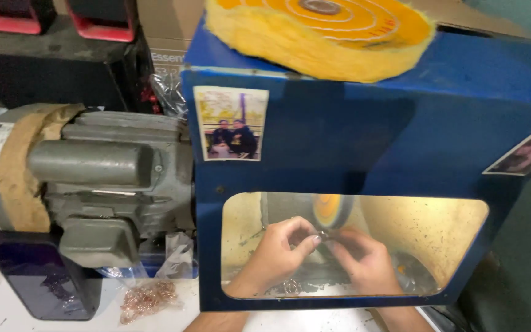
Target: Polishing small metal rings using a bench-mounted polishing wheel inside a protective enclosure.
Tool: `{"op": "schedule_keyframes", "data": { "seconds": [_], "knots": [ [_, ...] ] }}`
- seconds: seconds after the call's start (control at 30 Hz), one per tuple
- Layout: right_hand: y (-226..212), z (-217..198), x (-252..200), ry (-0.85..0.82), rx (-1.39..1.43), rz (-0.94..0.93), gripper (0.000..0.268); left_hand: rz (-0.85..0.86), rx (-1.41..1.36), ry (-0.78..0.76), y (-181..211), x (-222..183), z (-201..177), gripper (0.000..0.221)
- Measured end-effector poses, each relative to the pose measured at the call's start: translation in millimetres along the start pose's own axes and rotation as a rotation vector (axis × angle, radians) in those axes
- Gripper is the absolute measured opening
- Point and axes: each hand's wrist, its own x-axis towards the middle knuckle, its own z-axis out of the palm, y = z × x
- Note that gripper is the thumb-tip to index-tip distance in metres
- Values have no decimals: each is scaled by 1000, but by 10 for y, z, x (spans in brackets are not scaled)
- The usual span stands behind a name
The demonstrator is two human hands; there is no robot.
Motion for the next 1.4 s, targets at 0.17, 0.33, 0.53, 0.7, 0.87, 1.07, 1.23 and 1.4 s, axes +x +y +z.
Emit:
{"op": "schedule_keyframes", "data": {
  "seconds": [0.17,0.33,0.53,0.7,0.87,1.07,1.23,1.4],
  "knots": [
    [-132,-43,87,50,80,395,30,-132,-214,45,-228,128,293,12],
    [-17,47,91,87,190,349,28,-150,-173,52,-46,100,234,11],
    [46,-25,8,88,-69,-61,19,20,-170,-57,-75,80,60,10],
    [-29,-121,4,71,-223,-379,10,3,-211,-15,-45,96,95,11],
    [14,-143,25,-16,-34,-174,16,-128,-364,15,-141,158,240,12],
    [53,-85,27,47,56,-45,13,-262,-430,19,-217,210,402,15],
    [-105,-37,92,55,156,133,18,-315,-392,61,-172,281,429,17],
    [-114,4,119,50,259,217,22,-349,-391,100,-152,287,428,20]
  ]
}}
